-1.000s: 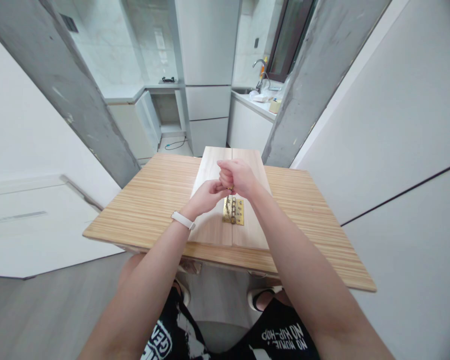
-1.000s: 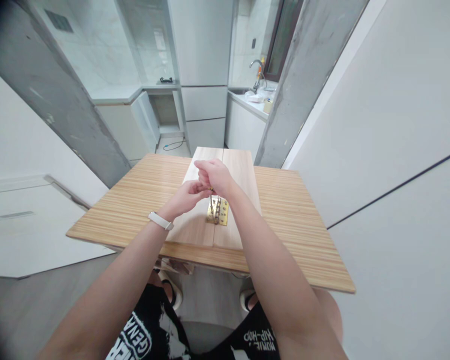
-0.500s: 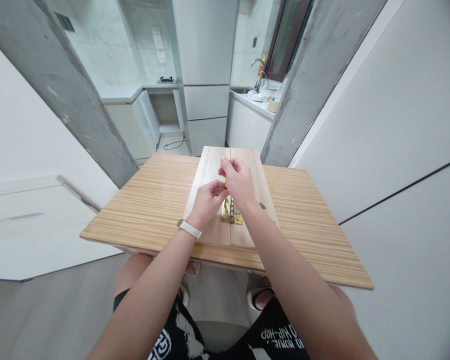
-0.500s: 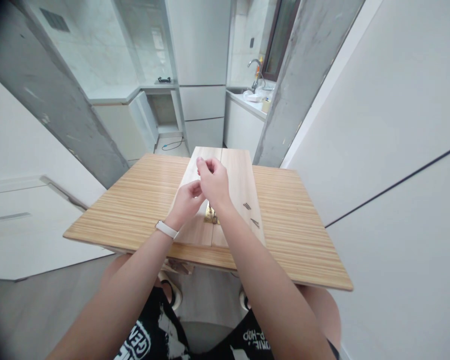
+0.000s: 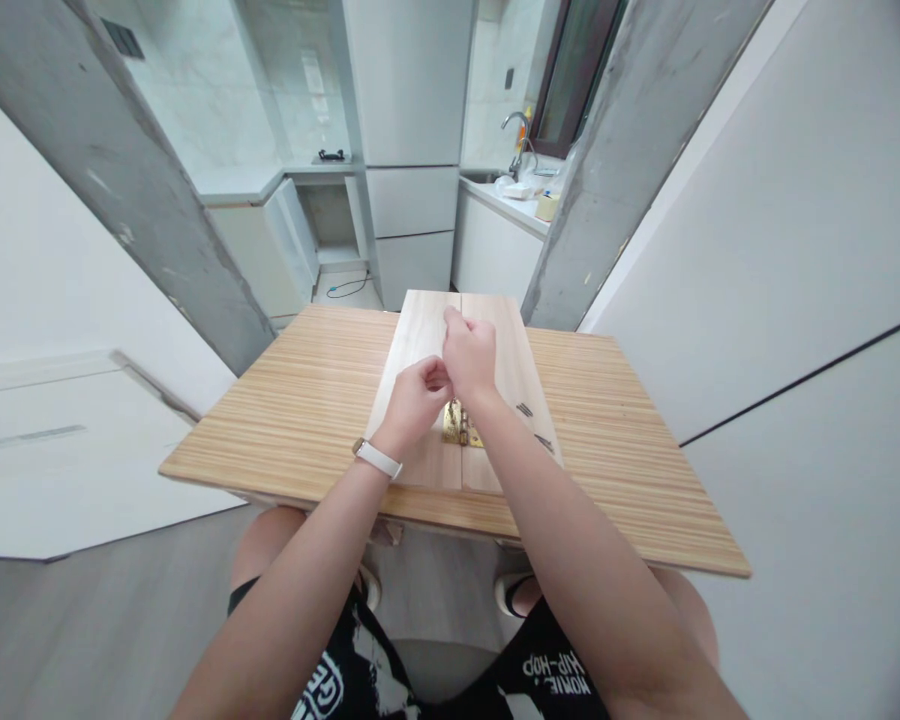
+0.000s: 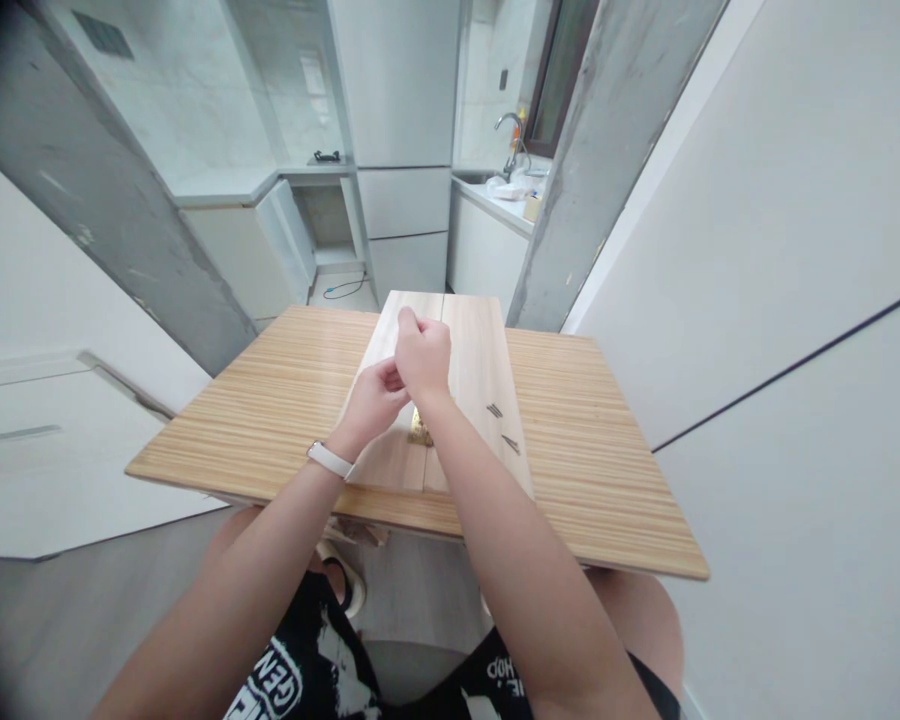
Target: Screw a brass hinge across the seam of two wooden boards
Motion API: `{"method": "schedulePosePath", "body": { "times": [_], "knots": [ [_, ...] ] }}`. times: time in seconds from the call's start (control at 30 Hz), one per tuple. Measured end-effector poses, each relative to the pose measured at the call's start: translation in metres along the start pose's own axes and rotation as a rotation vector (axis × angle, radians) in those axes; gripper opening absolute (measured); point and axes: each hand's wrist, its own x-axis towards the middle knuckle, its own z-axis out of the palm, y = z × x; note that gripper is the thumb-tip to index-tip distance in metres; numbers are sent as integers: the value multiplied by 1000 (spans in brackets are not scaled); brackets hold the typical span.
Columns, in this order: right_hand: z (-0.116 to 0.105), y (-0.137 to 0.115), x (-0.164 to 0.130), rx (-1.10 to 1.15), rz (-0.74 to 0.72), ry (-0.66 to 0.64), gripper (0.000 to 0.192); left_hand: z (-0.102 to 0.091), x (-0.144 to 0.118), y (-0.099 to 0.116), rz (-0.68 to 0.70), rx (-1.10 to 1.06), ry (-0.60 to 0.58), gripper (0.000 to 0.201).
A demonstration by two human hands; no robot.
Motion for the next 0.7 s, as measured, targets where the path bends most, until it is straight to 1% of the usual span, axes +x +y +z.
{"method": "schedulePosePath", "body": {
  "times": [0.07, 0.17, 0.27, 0.33, 0.37, 0.43, 0.57, 0.63, 0.7],
  "knots": [
    [-4, 1, 7, 48, 27, -113, 50, -7, 5, 2, -34, -50, -108, 21],
    [-13, -2, 14, 171, 98, -351, 49, -17, 11, 9, -64, -96, -233, 25],
    [-19, -5, 18, 272, 160, -592, 52, -21, 14, 11, -77, -108, -288, 24],
    [-21, -6, 20, 305, 178, -676, 54, -19, 13, 7, -69, -101, -278, 24],
    [-21, -6, 19, 309, 177, -676, 55, -17, 12, 5, -60, -93, -257, 25],
    [-19, -5, 18, 278, 153, -614, 57, -14, 9, 0, -34, -66, -194, 27],
    [-12, -6, 7, 116, 10, -383, 60, -9, 1, 3, 5, 11, -91, 27],
    [-8, -7, -2, 72, -48, -257, 55, -6, -3, 8, 31, 75, -31, 23],
    [-4, -8, -11, 48, -56, -144, 45, -2, -7, 12, 43, 176, 61, 18]
  ]
}}
